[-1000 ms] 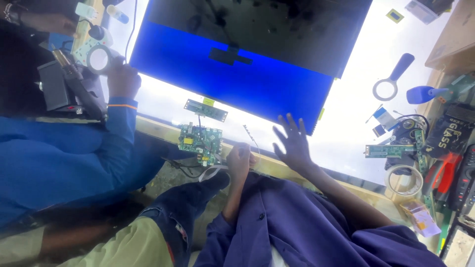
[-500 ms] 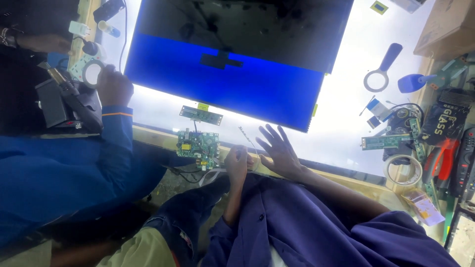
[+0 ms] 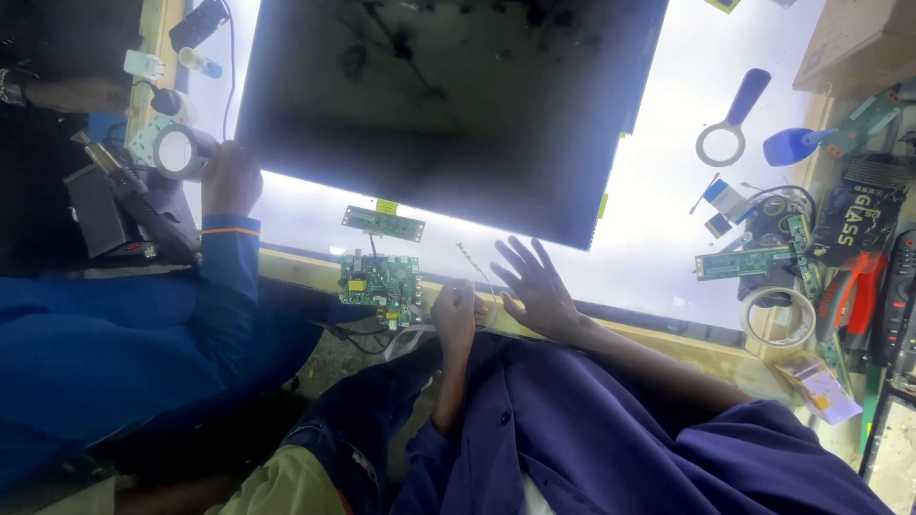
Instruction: Technicians are repairing a circuit board by connecting ribbon cables and testing it with an LCD panel on a light table.
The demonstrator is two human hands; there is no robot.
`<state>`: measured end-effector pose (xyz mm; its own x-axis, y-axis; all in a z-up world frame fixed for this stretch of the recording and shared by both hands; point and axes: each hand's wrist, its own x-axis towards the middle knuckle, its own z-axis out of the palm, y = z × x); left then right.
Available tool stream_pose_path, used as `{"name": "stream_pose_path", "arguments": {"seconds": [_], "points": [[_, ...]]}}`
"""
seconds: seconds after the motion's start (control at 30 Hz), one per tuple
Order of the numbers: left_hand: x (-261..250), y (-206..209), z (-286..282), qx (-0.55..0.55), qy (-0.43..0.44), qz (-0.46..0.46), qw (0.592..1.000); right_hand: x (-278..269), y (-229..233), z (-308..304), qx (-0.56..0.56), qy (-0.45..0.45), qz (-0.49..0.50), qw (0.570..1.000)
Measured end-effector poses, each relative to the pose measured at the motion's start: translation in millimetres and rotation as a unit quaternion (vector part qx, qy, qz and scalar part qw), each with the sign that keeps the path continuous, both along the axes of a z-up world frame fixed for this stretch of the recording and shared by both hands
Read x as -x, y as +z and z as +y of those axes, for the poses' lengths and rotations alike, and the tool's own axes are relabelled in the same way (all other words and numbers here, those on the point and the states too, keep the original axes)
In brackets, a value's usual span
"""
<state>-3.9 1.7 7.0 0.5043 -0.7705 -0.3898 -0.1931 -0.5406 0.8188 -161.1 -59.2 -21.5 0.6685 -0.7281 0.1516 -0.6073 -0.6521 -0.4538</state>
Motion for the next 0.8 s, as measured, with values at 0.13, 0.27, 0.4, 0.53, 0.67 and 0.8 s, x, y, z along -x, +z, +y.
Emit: {"name": "stream_pose_path", "arguments": {"seconds": [0.13,0.27,0.4,0.53,0.67,0.8], "points": [[-0.3,-2.7,0.0,0.000,0.005,0.007,1.000,-0.1,2.5,-0.6,-0.003,0.000,-0.003,1.000],[-0.4,-4.6,-0.5,-0.004,0.003,0.002,1.000,-0.5,1.5,-1.2,-0.005,0.001,0.000,1.000],[-2.9,-6.8,0.1,0.005,-0.003,-0.002,1.000,0.0,0.1,-0.8,0.001,0.008,-0.007,1.000],[-1.4,-4.2,-0.5,0.010,0.002,0.009,1.000,-0.1,2.0,-1.4,-0.003,0.008,-0.016,1.000],[-1.8,-10.0,0.9,-0.006,0.003,-0.008,1.000,0.0,-2.3,0.1,0.002,0.008,-0.016,1.000],[-3.8,-14.4,2.1,-0.020,0.003,-0.014,1.000,-0.2,-3.4,0.7,0.008,0.008,-0.015,1.000]]}}
